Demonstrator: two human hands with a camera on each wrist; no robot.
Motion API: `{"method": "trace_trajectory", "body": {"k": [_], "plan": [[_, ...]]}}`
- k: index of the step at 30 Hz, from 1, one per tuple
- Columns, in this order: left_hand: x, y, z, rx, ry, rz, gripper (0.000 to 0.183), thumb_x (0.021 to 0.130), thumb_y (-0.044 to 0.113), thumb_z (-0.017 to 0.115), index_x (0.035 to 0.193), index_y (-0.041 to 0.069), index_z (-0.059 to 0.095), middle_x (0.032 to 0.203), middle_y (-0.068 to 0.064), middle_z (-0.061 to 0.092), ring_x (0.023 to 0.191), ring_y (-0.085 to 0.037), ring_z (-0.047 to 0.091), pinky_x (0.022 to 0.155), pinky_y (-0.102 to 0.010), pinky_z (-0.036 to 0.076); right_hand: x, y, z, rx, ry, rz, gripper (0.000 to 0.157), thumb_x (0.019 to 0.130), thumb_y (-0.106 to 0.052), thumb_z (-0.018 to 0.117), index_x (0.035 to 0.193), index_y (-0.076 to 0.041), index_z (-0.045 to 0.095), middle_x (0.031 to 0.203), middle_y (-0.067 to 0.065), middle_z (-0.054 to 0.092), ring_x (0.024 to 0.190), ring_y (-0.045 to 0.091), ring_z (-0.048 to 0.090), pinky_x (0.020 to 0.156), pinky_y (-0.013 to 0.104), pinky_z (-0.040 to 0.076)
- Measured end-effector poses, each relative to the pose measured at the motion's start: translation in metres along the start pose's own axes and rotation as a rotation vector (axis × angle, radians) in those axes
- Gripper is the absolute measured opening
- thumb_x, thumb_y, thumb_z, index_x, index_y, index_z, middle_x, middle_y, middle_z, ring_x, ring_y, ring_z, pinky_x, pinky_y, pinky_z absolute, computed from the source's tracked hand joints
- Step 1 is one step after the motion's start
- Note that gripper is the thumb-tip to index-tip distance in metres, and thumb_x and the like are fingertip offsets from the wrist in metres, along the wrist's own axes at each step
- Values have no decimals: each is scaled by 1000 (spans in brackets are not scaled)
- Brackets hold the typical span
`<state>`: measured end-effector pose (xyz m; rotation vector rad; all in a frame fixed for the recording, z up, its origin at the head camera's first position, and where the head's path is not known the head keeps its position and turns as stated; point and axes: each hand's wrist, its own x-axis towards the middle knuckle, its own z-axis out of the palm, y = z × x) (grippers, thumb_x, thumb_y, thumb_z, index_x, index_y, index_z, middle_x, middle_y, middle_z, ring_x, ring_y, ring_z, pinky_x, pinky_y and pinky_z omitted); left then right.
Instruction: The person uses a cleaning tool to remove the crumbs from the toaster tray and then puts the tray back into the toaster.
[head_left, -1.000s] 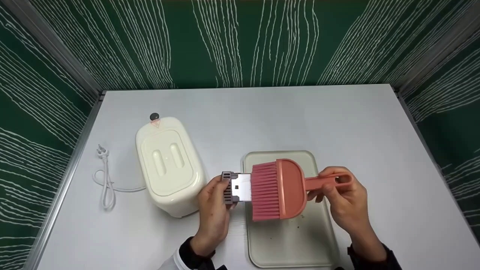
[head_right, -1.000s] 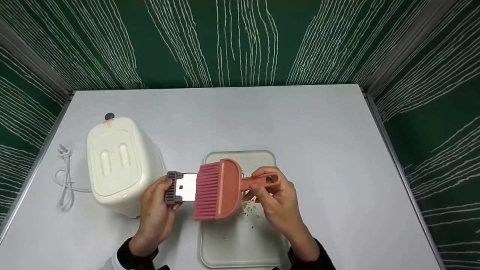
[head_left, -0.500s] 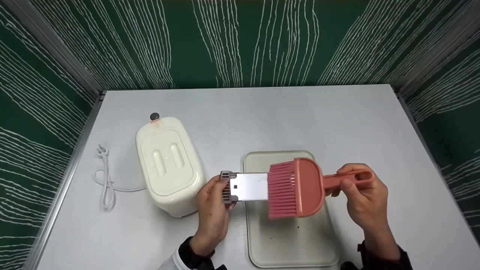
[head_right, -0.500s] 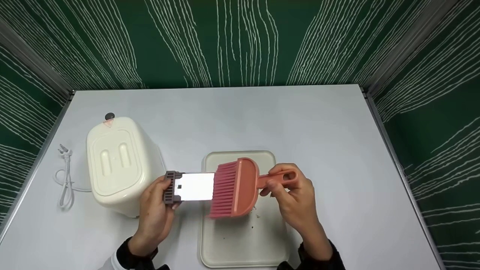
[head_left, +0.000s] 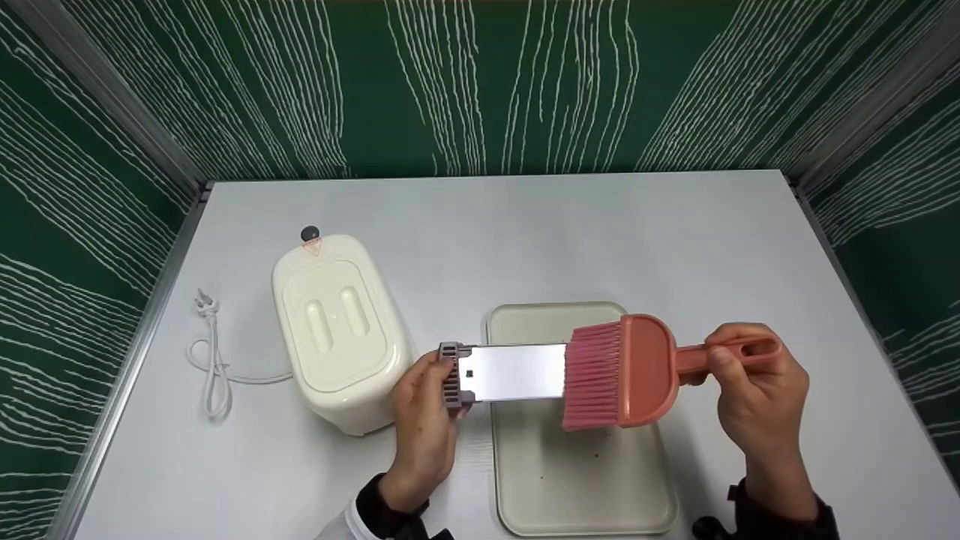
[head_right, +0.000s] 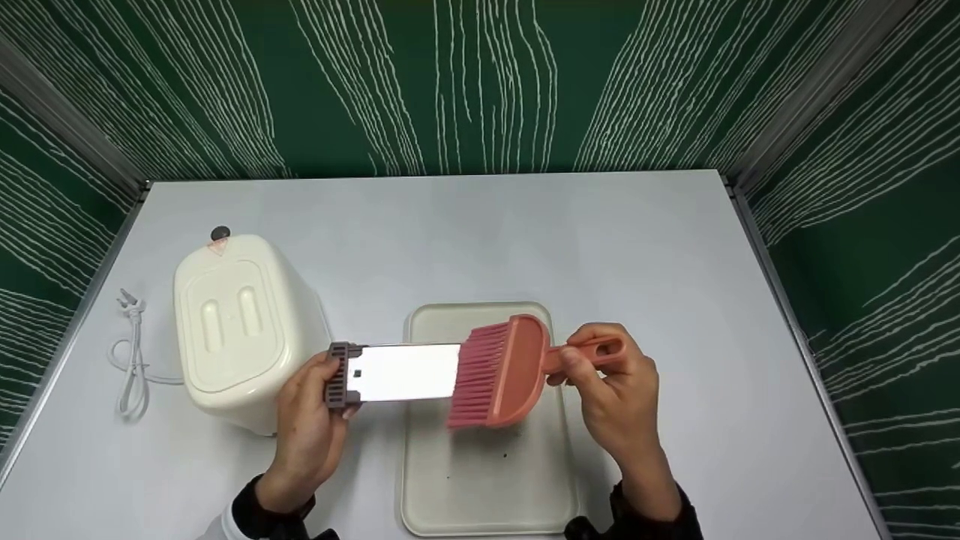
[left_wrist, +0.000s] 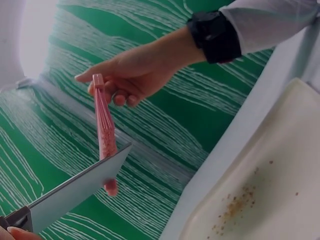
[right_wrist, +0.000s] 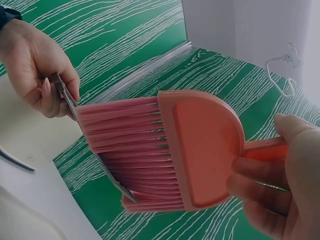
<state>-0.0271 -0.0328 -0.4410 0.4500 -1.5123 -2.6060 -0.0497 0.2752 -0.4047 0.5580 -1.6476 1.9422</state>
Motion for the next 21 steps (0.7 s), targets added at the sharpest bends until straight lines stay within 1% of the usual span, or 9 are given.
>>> {"method": "trace_trajectory", "body": {"k": [5,9,16,21], "plan": [[0,-1,0,-11,6,7,25,101,4,47,110,-11,63,87,-13,63,65,-16,51,52,-22,37,3,-1,-5,-12,20,-7,7,93,22,52,96,28,54,81,15,69,63,14,72,62,19,58],[0,-1,0,-13,13,15,26,101,4,46,112,-12,63,86,-13,63,64,-16,51,52,-21,37,4,-2,-8,-42,32,-10,8,94,21,52,96,28,54,81,14,70,63,13,73,62,18,58],[0,-3,0,-25,25,38,27,101,3,46,114,-12,64,83,-12,62,64,-15,51,53,-21,38,4,-1,-9,-50,43,1,8,94,20,53,95,28,55,81,14,69,62,13,72,61,18,57],[-1,-2,-1,-28,18,58,28,101,3,47,115,-13,64,82,-12,62,64,-15,50,54,-22,37,4,-2,-10,-55,44,7,8,93,20,52,95,28,55,82,13,69,62,12,72,61,17,58]]}}
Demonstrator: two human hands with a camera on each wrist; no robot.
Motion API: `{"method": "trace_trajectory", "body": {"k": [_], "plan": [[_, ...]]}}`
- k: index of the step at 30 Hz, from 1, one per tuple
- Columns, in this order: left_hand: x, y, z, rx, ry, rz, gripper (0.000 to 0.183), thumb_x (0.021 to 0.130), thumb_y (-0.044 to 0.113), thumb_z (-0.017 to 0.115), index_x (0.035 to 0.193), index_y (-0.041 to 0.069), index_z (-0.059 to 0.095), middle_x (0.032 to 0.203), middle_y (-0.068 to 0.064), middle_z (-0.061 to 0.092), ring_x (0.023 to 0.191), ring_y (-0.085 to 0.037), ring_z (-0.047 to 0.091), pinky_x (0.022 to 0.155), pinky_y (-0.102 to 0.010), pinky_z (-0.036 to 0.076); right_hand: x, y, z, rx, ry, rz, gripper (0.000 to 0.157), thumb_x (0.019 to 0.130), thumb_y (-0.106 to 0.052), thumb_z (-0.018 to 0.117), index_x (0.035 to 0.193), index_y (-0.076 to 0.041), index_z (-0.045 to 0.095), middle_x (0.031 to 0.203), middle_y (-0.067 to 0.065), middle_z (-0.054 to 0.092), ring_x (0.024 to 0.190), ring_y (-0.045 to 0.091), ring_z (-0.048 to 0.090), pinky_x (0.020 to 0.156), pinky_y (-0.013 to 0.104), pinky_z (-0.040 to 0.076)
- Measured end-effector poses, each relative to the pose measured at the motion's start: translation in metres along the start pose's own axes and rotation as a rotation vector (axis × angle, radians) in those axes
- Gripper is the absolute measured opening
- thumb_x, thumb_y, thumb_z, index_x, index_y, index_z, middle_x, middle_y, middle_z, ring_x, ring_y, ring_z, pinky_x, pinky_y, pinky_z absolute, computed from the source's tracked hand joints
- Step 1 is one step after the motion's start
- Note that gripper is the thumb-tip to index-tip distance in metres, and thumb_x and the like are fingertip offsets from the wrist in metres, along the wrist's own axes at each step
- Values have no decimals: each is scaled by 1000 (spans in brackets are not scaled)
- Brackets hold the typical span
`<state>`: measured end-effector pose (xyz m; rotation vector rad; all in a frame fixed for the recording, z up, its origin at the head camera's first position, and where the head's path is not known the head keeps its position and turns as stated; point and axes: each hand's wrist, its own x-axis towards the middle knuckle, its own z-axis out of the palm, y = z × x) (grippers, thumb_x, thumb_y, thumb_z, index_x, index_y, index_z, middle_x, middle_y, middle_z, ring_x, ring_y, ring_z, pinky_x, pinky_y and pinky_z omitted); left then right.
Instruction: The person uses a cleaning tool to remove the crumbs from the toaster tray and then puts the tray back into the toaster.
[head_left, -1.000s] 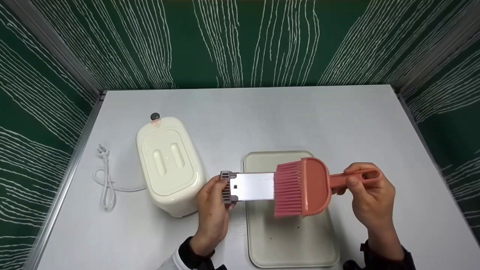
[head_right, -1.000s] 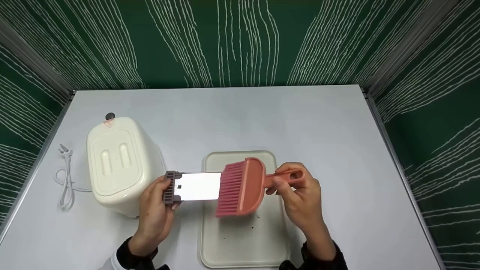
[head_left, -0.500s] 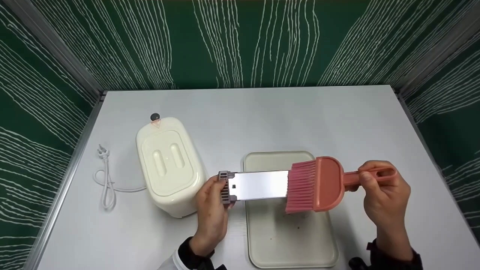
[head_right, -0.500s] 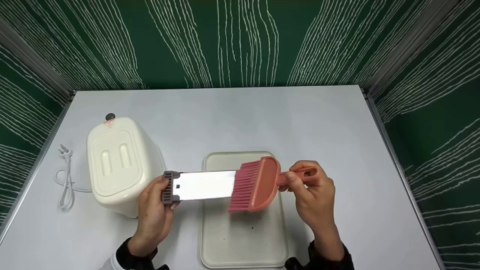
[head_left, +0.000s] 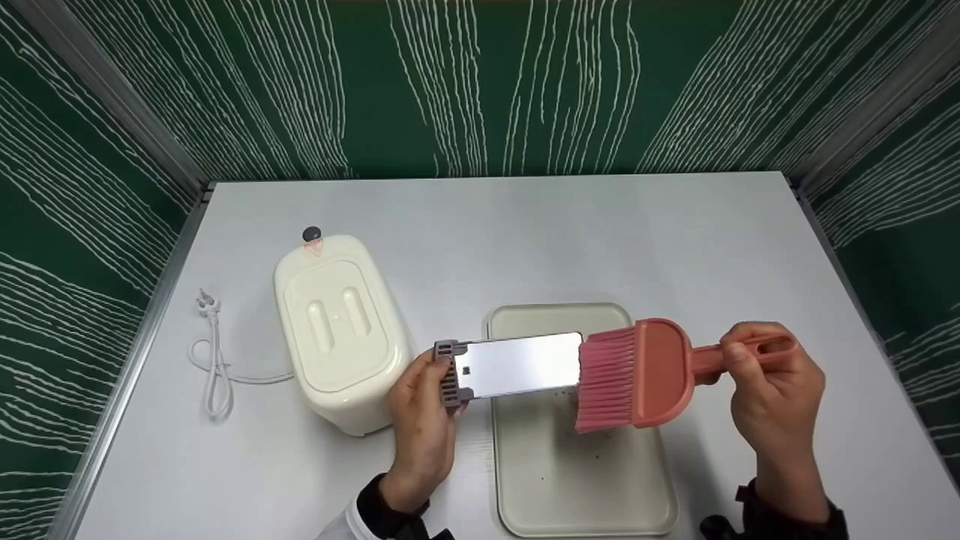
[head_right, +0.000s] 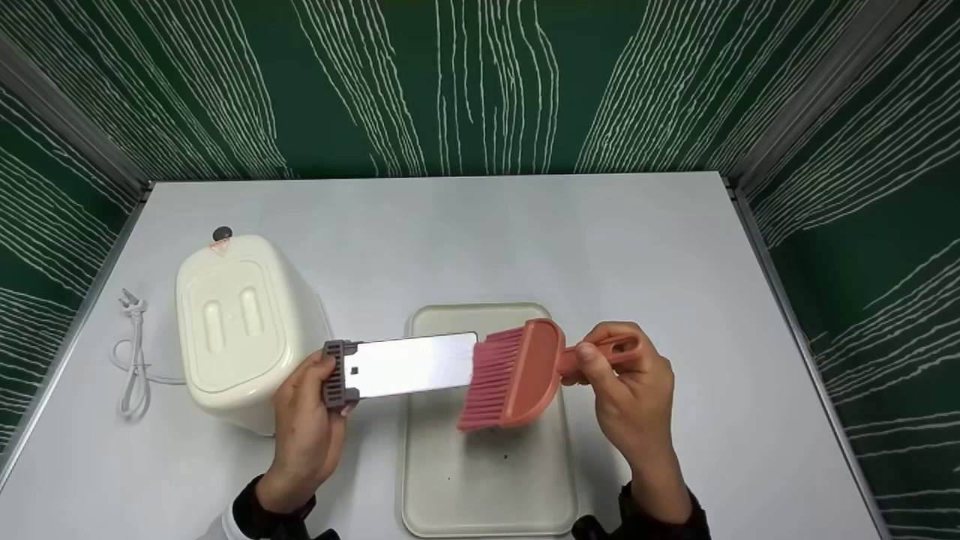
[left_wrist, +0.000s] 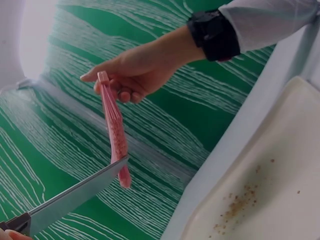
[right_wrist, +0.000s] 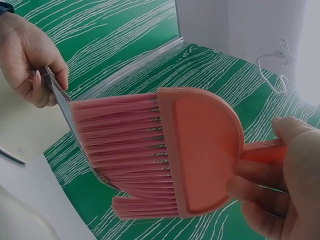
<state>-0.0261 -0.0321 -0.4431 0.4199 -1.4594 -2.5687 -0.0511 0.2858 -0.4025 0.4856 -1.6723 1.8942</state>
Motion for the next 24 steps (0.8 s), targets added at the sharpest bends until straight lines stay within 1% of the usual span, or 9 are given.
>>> {"method": "trace_trajectory", "body": {"k": [3,7,12,17,21,24], "plan": [[0,0,0,4,-7,9,29,101,3,46,116,-14,64,83,-13,62,64,-15,50,54,-21,37,0,-2,0,17,-11,-10,8,94,20,52,95,28,54,81,14,69,63,13,73,63,18,58],[0,1,0,16,-7,10,32,102,3,46,120,-15,64,86,-14,65,65,-15,51,54,-21,38,0,-4,1,42,-4,-17,8,94,20,51,93,28,55,82,14,69,63,14,72,63,18,58],[0,4,0,37,-2,-3,35,102,3,46,126,-15,64,91,-15,68,68,-14,53,56,-21,40,-1,-9,2,65,2,-20,9,94,21,49,94,28,55,83,15,69,64,15,74,63,19,59],[0,3,0,30,-5,-5,35,102,2,45,125,-16,63,90,-16,68,66,-15,53,55,-21,40,-1,-13,5,93,35,-30,10,94,21,49,94,28,55,83,16,68,63,15,72,64,19,59],[0,3,0,31,-11,-3,34,103,2,46,125,-16,63,90,-16,68,65,-15,52,54,-21,40,-1,-15,11,189,88,-45,10,95,20,50,93,29,54,83,20,67,61,19,71,64,21,59],[0,3,0,41,-22,-3,34,103,3,47,126,-16,63,92,-16,67,66,-15,52,55,-21,40,-1,-15,17,266,111,-47,11,96,18,51,93,29,54,82,22,66,61,22,71,64,23,60]]}}
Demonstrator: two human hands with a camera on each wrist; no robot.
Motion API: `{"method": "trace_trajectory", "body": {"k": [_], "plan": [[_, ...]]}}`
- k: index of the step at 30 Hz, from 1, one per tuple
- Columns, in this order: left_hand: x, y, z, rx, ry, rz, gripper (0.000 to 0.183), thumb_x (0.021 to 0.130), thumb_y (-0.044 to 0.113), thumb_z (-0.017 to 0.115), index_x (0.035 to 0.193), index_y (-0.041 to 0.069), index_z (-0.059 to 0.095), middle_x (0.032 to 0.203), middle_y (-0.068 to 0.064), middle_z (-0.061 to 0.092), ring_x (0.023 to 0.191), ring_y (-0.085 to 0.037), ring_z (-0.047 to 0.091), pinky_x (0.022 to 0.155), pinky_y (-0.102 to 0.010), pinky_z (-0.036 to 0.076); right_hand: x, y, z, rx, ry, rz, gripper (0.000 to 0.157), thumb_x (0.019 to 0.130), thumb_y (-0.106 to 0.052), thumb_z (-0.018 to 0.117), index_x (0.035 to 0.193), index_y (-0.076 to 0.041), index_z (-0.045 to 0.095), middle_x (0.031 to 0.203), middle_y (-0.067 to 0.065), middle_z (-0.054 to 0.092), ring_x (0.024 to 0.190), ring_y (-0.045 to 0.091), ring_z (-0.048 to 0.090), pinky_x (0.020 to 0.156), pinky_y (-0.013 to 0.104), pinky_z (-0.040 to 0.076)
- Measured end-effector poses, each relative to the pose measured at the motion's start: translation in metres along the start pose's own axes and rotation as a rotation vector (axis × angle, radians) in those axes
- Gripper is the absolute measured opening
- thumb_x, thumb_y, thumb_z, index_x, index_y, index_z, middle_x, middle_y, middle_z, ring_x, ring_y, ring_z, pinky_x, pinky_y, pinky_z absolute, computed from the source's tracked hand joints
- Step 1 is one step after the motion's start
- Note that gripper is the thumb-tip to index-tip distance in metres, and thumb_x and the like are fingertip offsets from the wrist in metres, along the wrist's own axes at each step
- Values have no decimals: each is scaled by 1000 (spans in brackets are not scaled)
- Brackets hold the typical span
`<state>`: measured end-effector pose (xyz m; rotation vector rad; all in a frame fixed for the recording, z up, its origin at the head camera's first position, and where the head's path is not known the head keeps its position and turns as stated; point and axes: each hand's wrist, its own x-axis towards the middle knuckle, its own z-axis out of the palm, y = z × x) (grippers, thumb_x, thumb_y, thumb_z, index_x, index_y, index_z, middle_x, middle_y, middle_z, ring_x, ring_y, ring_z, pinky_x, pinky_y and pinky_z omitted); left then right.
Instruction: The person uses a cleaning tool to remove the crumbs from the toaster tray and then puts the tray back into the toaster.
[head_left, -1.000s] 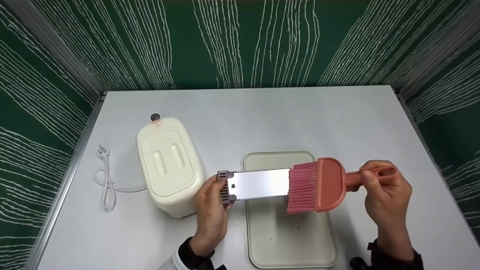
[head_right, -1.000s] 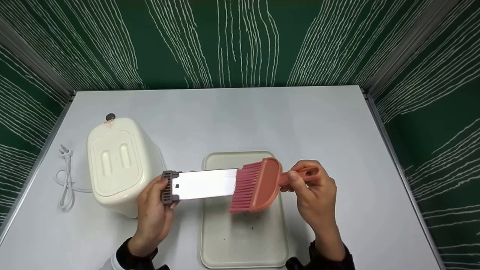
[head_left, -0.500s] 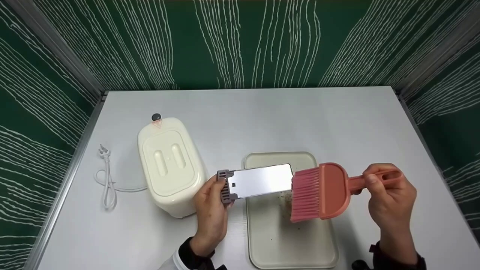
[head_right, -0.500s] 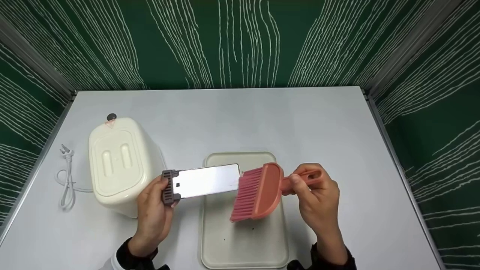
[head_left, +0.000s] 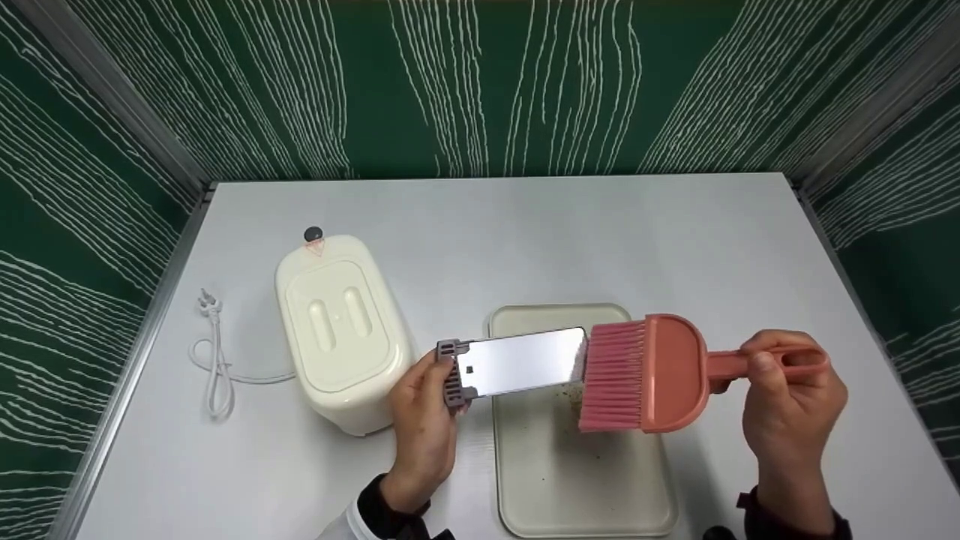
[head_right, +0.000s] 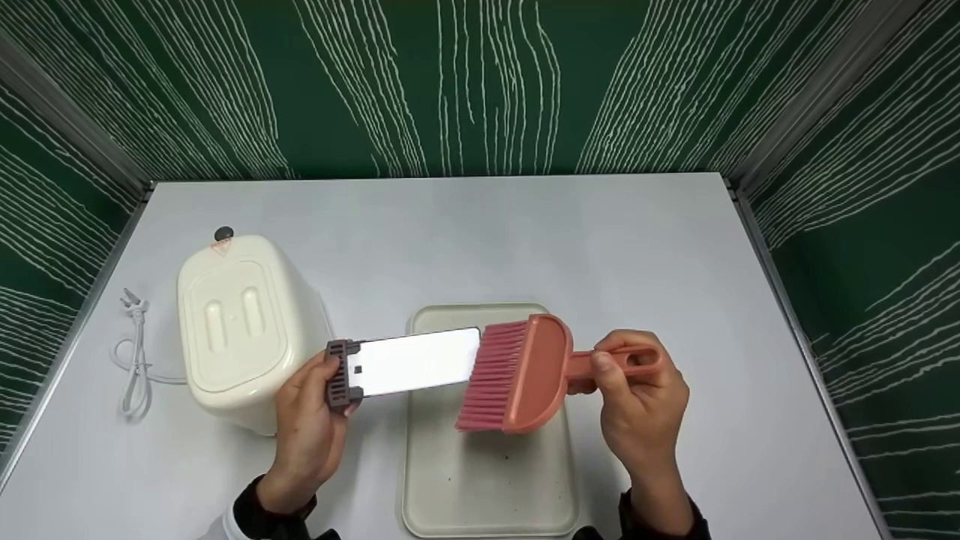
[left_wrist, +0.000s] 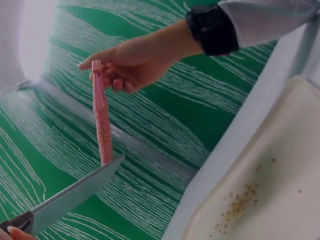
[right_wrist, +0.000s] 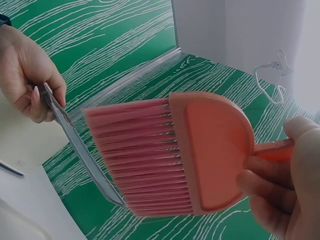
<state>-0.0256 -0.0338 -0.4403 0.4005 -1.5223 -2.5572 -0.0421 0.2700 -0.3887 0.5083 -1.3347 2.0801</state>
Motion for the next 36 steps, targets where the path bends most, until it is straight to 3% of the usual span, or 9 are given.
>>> {"method": "trace_trajectory", "body": {"k": [10,20,26,36], "plan": [[-1,-2,0,1,-14,-15,36,103,2,49,131,-17,62,86,-14,67,63,-13,52,51,-20,40,-13,12,15,65,-78,93,13,99,18,46,102,24,58,84,20,68,61,21,71,59,23,59],[-3,-5,1,27,-50,-54,36,103,4,51,131,-15,63,89,-17,68,64,-13,54,51,-20,41,-34,27,28,12,-248,188,12,103,12,52,111,19,56,77,21,72,62,20,73,53,24,54],[-4,-6,1,22,-82,-75,35,103,4,50,129,-16,62,94,-17,68,72,-17,59,54,-21,45,-41,28,32,-26,-326,230,17,105,9,52,120,16,55,84,21,75,67,20,76,55,23,55],[-4,-4,1,-1,-63,-68,34,100,1,50,125,-17,64,91,-18,67,67,-15,56,51,-21,44,-38,27,32,-147,-330,265,19,106,3,55,120,15,57,73,19,72,63,18,74,53,23,54]]}}
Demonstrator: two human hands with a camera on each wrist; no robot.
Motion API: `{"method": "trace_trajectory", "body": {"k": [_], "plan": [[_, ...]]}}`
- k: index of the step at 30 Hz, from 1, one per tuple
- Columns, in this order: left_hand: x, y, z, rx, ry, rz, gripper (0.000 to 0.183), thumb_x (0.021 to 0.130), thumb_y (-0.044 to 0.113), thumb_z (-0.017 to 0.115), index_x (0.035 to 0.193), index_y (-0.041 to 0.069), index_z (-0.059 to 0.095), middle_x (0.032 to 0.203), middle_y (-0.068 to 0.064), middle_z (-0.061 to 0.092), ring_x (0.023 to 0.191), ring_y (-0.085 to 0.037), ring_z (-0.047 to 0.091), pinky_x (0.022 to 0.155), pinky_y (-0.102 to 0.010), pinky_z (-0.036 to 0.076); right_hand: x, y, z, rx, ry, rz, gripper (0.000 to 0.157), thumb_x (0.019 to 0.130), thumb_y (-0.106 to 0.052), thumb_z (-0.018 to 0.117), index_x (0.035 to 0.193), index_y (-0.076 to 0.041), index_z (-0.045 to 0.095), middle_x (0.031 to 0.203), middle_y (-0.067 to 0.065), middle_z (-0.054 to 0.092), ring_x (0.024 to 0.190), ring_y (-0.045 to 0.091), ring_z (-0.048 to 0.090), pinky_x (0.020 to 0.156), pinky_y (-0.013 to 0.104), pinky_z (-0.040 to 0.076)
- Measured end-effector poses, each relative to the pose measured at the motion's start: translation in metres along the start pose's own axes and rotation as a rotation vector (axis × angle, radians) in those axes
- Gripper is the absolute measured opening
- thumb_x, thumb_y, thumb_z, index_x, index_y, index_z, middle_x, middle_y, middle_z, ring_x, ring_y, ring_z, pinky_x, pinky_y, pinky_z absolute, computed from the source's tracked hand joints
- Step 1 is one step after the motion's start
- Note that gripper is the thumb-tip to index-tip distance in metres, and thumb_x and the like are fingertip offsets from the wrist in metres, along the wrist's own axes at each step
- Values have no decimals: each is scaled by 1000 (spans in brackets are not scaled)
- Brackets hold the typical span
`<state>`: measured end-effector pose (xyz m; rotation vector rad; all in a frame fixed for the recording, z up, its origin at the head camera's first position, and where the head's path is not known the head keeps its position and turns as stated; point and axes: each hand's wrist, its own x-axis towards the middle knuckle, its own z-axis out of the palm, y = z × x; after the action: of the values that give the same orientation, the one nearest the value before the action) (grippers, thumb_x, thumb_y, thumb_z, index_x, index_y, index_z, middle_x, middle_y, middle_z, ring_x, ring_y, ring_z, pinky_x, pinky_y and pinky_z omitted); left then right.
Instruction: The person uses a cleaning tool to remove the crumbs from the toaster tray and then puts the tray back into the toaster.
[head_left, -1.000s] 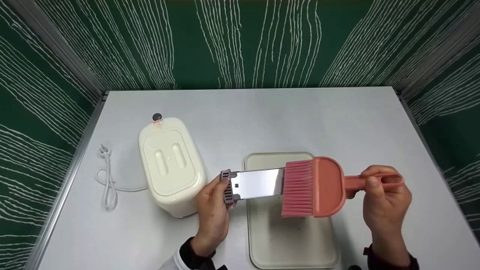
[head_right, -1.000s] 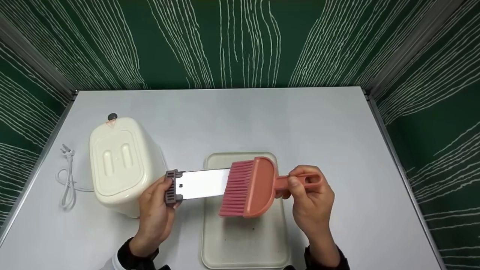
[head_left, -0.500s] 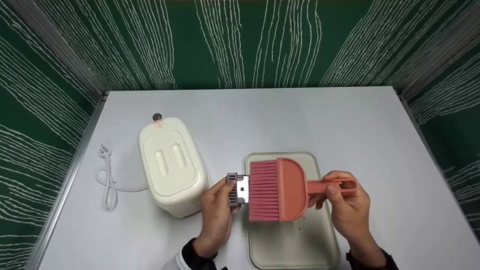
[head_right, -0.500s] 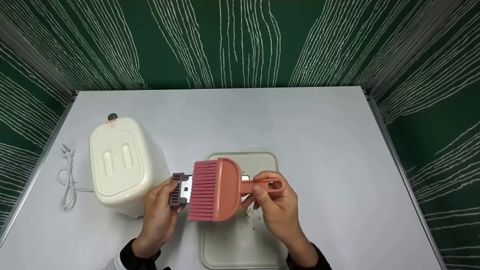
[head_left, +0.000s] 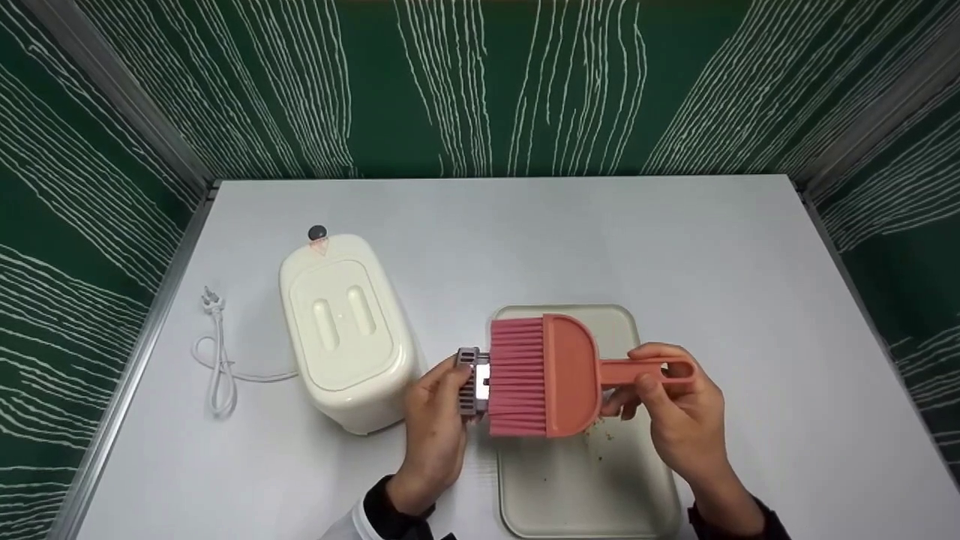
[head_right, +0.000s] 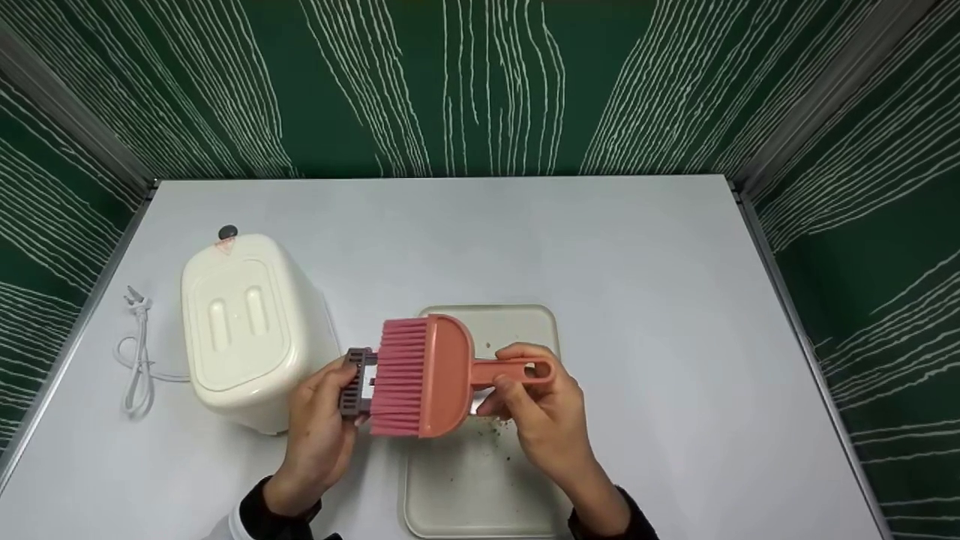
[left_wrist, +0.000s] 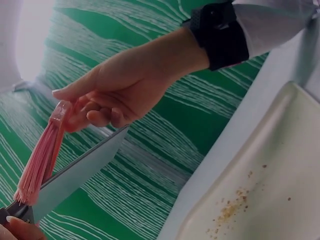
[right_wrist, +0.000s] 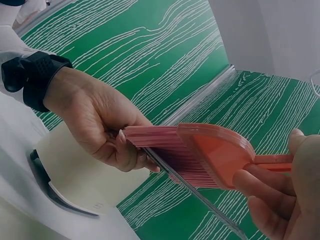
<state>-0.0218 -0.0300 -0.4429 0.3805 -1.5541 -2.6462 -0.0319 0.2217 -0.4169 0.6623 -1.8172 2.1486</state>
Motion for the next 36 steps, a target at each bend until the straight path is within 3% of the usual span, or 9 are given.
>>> {"method": "trace_trajectory", "body": {"k": [10,22,36], "plan": [[2,2,1,-3,43,10,34,99,0,49,122,-18,65,83,-14,66,59,-12,50,49,-20,39,5,0,-12,-27,-2,-73,22,104,4,57,116,21,54,84,19,74,66,19,74,54,23,54],[2,4,0,0,66,23,36,99,0,47,125,-19,63,82,-14,66,58,-12,52,48,-20,39,12,-8,-34,-86,87,-86,12,101,10,56,108,19,59,82,14,75,65,16,73,55,21,54],[2,7,-1,-13,71,33,34,99,1,48,122,-17,66,87,-16,68,61,-14,52,50,-20,39,15,-11,-48,-104,163,-119,13,96,20,49,104,23,59,88,13,73,62,15,68,57,19,55]]}}
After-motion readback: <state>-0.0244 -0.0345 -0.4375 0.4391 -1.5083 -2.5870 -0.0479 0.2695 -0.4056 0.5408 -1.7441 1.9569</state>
